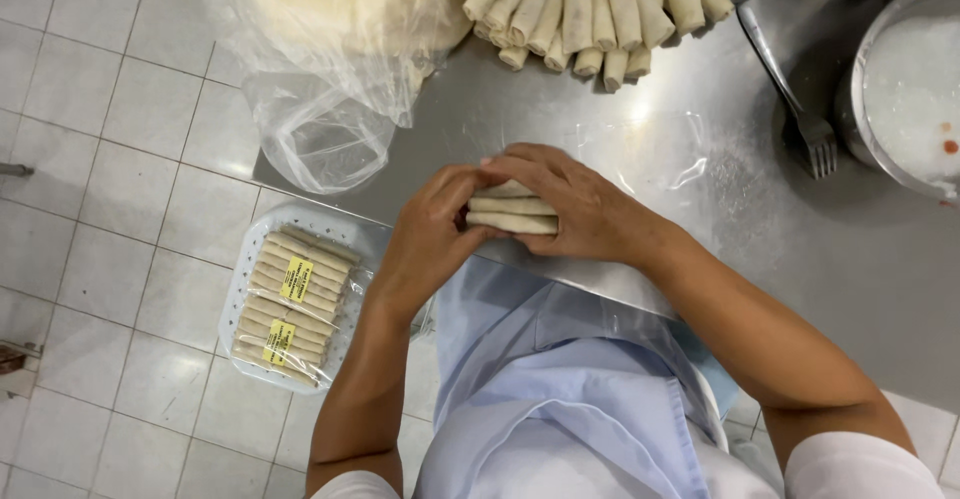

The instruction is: The person places several spring rolls into a plastic bag, applies a label to the bag, and then seals it using a heat sealer.

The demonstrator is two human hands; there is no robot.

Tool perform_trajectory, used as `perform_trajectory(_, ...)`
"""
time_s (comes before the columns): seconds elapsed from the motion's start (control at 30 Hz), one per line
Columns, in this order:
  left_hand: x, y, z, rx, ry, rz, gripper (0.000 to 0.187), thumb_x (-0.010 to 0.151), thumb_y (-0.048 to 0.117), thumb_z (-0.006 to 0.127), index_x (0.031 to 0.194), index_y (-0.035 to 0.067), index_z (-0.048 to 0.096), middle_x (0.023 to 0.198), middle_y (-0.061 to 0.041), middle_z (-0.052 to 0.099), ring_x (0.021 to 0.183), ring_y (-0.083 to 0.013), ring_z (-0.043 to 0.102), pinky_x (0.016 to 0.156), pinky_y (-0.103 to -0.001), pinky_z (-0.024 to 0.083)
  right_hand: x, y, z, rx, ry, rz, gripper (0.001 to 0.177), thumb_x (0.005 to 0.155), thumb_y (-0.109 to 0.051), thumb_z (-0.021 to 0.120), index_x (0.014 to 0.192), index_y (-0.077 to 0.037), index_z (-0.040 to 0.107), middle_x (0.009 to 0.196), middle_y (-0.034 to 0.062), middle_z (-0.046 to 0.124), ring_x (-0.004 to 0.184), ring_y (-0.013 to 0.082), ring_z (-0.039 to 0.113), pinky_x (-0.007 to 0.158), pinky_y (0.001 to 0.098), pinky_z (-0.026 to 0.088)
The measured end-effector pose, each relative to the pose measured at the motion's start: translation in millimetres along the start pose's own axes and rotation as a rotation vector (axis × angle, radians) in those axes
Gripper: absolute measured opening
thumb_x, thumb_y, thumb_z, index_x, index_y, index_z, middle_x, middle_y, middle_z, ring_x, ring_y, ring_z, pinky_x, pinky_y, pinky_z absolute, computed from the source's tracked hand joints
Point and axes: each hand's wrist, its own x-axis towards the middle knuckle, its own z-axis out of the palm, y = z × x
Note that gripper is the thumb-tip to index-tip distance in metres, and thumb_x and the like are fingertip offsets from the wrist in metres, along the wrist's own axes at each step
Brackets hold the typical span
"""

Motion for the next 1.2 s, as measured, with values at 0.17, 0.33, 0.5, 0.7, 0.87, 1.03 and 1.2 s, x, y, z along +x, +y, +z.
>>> perform_trajectory(0.17, -9.8, 29.4, 16.4, -0.05, 0.093, 0.108, 0.085, 0.081, 0.054, 0.095, 0.148, 0.01, 0.066, 0.147, -0.014, 0.061, 0.133, -0.0393, 0.068, 0.11, -0.051, 0.059, -35.8, -4.5, -28.6, 0.419, 0.038, 0.286, 0.077, 0.085, -0.004, 0.087, 0.158, -0.006, 0.062, 0.154, 0.0267, 0.071, 0.138, 0.0448, 0.071, 0.115, 0.0587, 0.06)
perform_trajectory(0.33, -31.4, 53.8, 97.5, -0.025, 0.094, 0.569, 0.073, 0.081, 0.056, 0.09, 0.139, 0.014, 0.078, 0.152, -0.025, 0.062, 0.137, -0.0479, 0.067, 0.114, -0.06, 0.058, -77.7, 29.7, -58.8, 0.808, 0.42, 0.436, 0.086, 0.077, -0.013, 0.091, 0.155, 0.004, 0.06, 0.156, 0.0256, 0.069, 0.138, 0.0311, 0.07, 0.116, 0.044, 0.06)
perform_trajectory(0.5, -51.4, 38.7, 118.4, 0.323, -0.341, 0.668, 0.09, 0.097, -0.008, 0.082, 0.173, 0.024, 0.047, 0.183, -0.012, 0.043, 0.167, -0.0398, 0.051, 0.135, -0.062, 0.047, -126.4, 39.0, -94.1, 1.004, 0.63, 0.434, 0.075, 0.09, -0.006, 0.081, 0.161, -0.004, 0.056, 0.164, 0.0117, 0.06, 0.152, 0.0338, 0.065, 0.12, 0.0472, 0.067)
perform_trajectory(0.7, -29.5, -17.5, 114.8, 0.357, -0.063, 0.563, 0.056, 0.118, 0.048, 0.05, 0.164, 0.018, 0.058, 0.165, -0.012, 0.06, 0.149, -0.0387, 0.062, 0.125, -0.057, 0.047, -119.2, 36.0, -39.5, 1.26, 0.61, 0.464, 0.081, 0.083, 0.011, 0.078, 0.159, 0.013, 0.051, 0.145, 0.0281, 0.067, 0.127, 0.0451, 0.075, 0.103, 0.0701, 0.067)
perform_trajectory(0.87, -10.4, 12.4, 141.8, 0.324, -0.125, 0.575, 0.088, 0.095, 0.049, 0.082, 0.166, 0.007, 0.052, 0.163, -0.024, 0.058, 0.153, -0.05, 0.055, 0.126, -0.067, 0.046, -74.1, 32.8, -2.5, 1.269, 0.592, 0.475, 0.072, 0.088, 0.002, 0.084, 0.156, 0.007, 0.058, 0.141, 0.0206, 0.066, 0.127, 0.0291, 0.073, 0.109, 0.0478, 0.067)
perform_trajectory(1.03, -27.6, 26.7, 108.0, 0.129, -0.08, 0.56, 0.062, 0.11, 0.041, 0.065, 0.161, 0.006, 0.062, 0.158, -0.025, 0.062, 0.146, -0.0542, 0.06, 0.122, -0.062, 0.051, -70.4, 39.3, 4.8, 1.333, 0.726, 0.648, 0.062, 0.094, -0.002, 0.081, 0.153, 0.003, 0.061, 0.139, 0.0138, 0.06, 0.12, 0.0225, 0.072, 0.107, 0.0387, 0.069)
perform_trajectory(1.2, -66.4, 3.1, 63.5, 0.408, -0.021, 0.501, 0.032, 0.1, 0.022, 0.085, 0.13, 0.014, 0.083, 0.138, -0.009, 0.079, 0.13, -0.0362, 0.076, 0.11, -0.047, 0.063, -71.0, 36.2, 3.2, 1.325, 0.661, 0.64, 0.062, 0.092, 0.0, 0.082, 0.15, 0.004, 0.061, 0.135, 0.0147, 0.062, 0.119, 0.0245, 0.074, 0.106, 0.0403, 0.069)
